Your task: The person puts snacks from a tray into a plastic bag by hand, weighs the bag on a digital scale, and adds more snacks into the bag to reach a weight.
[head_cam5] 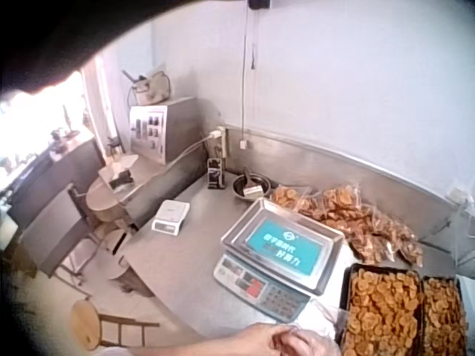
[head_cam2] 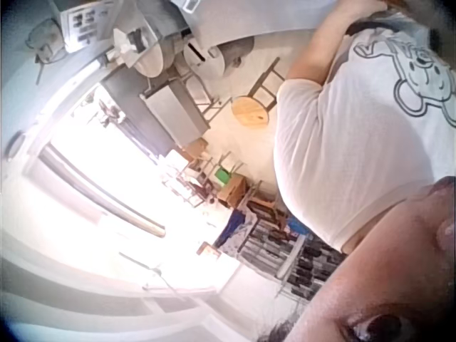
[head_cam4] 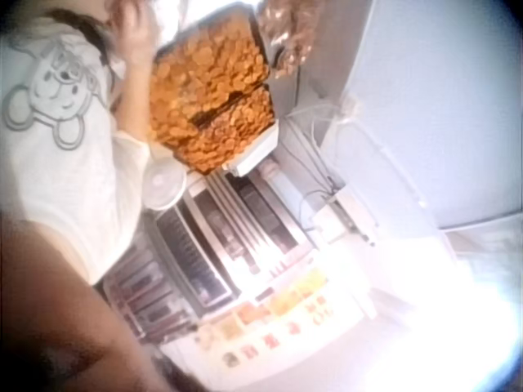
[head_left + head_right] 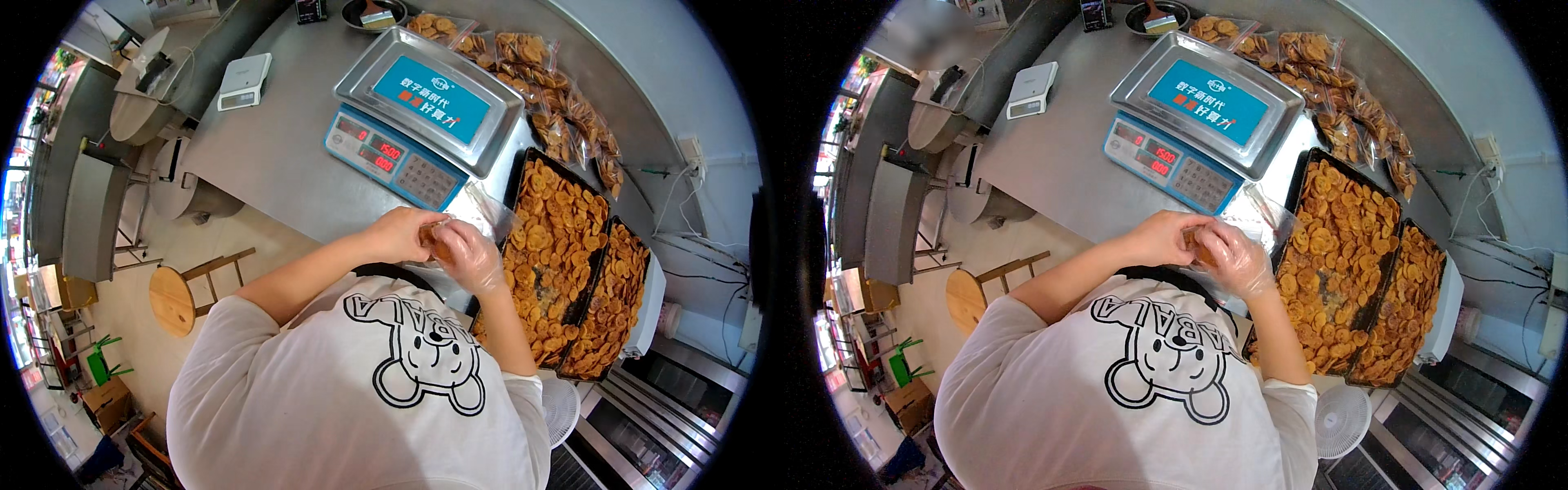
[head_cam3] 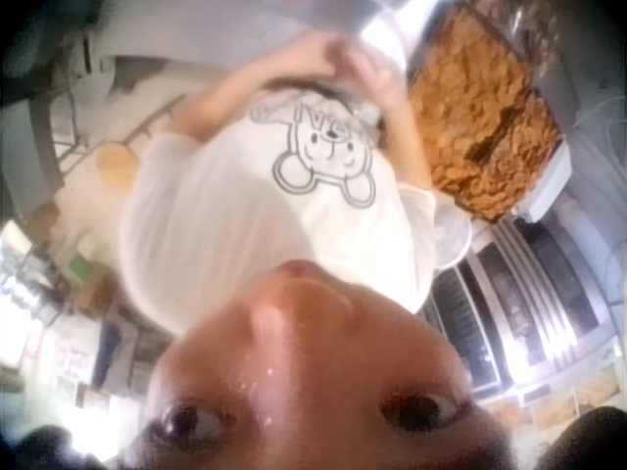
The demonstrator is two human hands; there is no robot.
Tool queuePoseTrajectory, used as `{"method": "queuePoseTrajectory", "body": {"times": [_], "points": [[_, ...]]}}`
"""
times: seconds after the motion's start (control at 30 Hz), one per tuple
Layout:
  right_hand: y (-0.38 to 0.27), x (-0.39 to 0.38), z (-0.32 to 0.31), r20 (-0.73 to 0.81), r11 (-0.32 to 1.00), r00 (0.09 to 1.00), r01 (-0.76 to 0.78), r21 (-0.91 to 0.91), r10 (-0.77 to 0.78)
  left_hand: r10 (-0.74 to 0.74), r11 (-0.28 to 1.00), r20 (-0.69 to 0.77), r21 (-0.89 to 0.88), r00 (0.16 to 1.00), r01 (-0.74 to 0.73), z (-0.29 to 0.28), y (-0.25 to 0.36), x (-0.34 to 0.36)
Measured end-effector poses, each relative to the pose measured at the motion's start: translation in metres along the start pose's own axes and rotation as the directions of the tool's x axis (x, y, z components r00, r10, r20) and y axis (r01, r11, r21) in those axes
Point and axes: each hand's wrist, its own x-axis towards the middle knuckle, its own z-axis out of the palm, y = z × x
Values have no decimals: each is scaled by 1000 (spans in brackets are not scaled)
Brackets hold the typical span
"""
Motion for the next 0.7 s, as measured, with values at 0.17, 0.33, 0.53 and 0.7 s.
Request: {"method": "queuePoseTrajectory", "body": {"times": [0.17, 0.33, 0.53, 0.7], "points": [[-39, 27, -30, 205, 974, 953, -209, -88, 223, -88, 996, 78, -20, 993, 90, -12, 15, -1], [38, -39, -41, -108, 629, 642, -681, 375, 759, -172, 985, 70, 29, 983, 170, -16, 16, -6], [106, -198, -32, -46, 40, 61, -930, -365, 997, -143, 989, 72, 59, 987, 139, -10, 11, -5], [80, -196, -10, 12, 114, 131, -819, -562, 991, -149, 987, 96, 77, 984, 142, -8, 14, 0]]}}
